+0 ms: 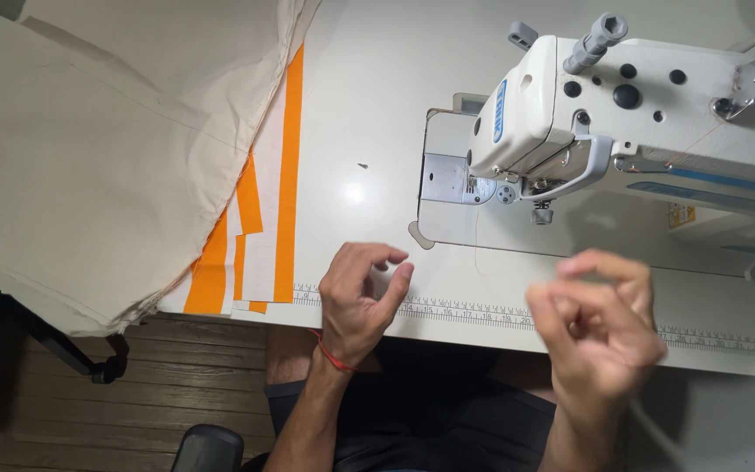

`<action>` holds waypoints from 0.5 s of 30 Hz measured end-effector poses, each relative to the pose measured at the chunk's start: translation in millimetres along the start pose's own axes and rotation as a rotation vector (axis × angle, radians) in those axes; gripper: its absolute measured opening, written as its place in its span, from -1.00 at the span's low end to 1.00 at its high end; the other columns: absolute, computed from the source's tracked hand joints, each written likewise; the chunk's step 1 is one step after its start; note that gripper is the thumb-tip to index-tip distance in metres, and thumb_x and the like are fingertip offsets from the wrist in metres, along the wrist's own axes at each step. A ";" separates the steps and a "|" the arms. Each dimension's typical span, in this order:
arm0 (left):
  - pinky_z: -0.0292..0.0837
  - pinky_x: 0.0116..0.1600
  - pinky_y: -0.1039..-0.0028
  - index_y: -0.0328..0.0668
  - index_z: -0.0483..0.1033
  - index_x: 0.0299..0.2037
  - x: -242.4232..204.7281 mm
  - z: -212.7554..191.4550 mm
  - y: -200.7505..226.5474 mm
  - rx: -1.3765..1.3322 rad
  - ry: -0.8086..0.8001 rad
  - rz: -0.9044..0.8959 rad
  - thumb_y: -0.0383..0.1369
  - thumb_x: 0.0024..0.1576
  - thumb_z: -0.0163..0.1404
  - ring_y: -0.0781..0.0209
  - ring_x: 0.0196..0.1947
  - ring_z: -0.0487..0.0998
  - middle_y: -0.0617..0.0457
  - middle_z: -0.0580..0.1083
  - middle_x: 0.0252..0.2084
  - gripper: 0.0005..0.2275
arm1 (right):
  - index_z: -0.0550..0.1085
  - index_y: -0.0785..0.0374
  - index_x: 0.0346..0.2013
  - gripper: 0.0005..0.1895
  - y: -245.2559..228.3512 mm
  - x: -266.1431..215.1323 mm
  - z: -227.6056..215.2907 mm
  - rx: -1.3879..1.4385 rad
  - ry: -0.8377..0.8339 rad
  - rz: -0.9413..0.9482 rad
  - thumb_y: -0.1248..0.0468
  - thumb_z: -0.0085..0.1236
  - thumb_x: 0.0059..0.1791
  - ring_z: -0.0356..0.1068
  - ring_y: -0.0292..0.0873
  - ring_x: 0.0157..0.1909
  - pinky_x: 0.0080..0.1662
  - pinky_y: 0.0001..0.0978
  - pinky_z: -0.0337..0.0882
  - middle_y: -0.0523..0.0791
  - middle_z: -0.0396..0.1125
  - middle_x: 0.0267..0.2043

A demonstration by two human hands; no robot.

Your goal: The person threads an orange spool of thread through the tension discs and guides of a sewing machine, then pulls the thread through the needle eye. They then attempt to thread the bobbin area, pulling the thread through the take-up lever and under the presser foot.

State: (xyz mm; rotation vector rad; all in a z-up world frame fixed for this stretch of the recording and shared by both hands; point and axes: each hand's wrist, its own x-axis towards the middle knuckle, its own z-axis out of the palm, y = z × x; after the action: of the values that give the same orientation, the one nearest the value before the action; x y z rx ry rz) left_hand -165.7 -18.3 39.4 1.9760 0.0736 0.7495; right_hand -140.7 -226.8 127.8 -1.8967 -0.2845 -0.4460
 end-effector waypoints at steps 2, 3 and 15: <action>0.34 -0.47 0.60 -0.13 0.60 -0.17 8.3 3.1 -3.2 -0.041 -0.059 -0.070 -0.29 0.27 0.13 0.31 -0.28 0.52 0.10 0.61 -0.19 -0.89 | 0.58 0.30 -0.25 -0.88 26.6 10.0 4.3 -0.110 -0.007 0.014 0.50 0.39 0.08 0.08 -0.39 -0.39 -0.37 -0.65 0.09 0.01 0.28 0.06; 0.43 -0.42 0.47 -0.12 0.64 -0.15 14.8 6.1 -4.5 -0.093 -0.053 -0.106 -0.28 0.23 0.20 0.19 -0.29 0.58 0.05 0.63 -0.21 -0.87 | 0.66 0.34 -0.19 -0.90 50.5 13.6 5.2 -0.141 0.034 -0.074 0.50 0.46 0.05 0.10 -0.40 -0.47 -0.43 -0.61 0.16 -0.02 0.28 -0.09; 0.65 -0.07 0.14 -0.01 0.65 -0.06 97.2 91.3 -52.9 0.008 -0.371 -0.133 -0.29 0.10 0.28 0.05 -0.25 0.70 0.10 0.62 -0.17 -0.78 | 0.66 0.37 -0.27 -0.91 157.8 42.3 60.1 -0.069 0.097 0.120 0.42 0.47 0.06 0.06 -0.47 -0.52 -0.39 -0.48 0.19 -0.25 0.09 -0.67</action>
State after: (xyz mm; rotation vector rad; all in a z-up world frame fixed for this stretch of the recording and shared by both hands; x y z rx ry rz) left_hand -25.1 -28.1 12.3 2.0639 -0.0145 0.2899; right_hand -29.0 -228.0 -5.7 -1.9409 -0.0917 -0.4698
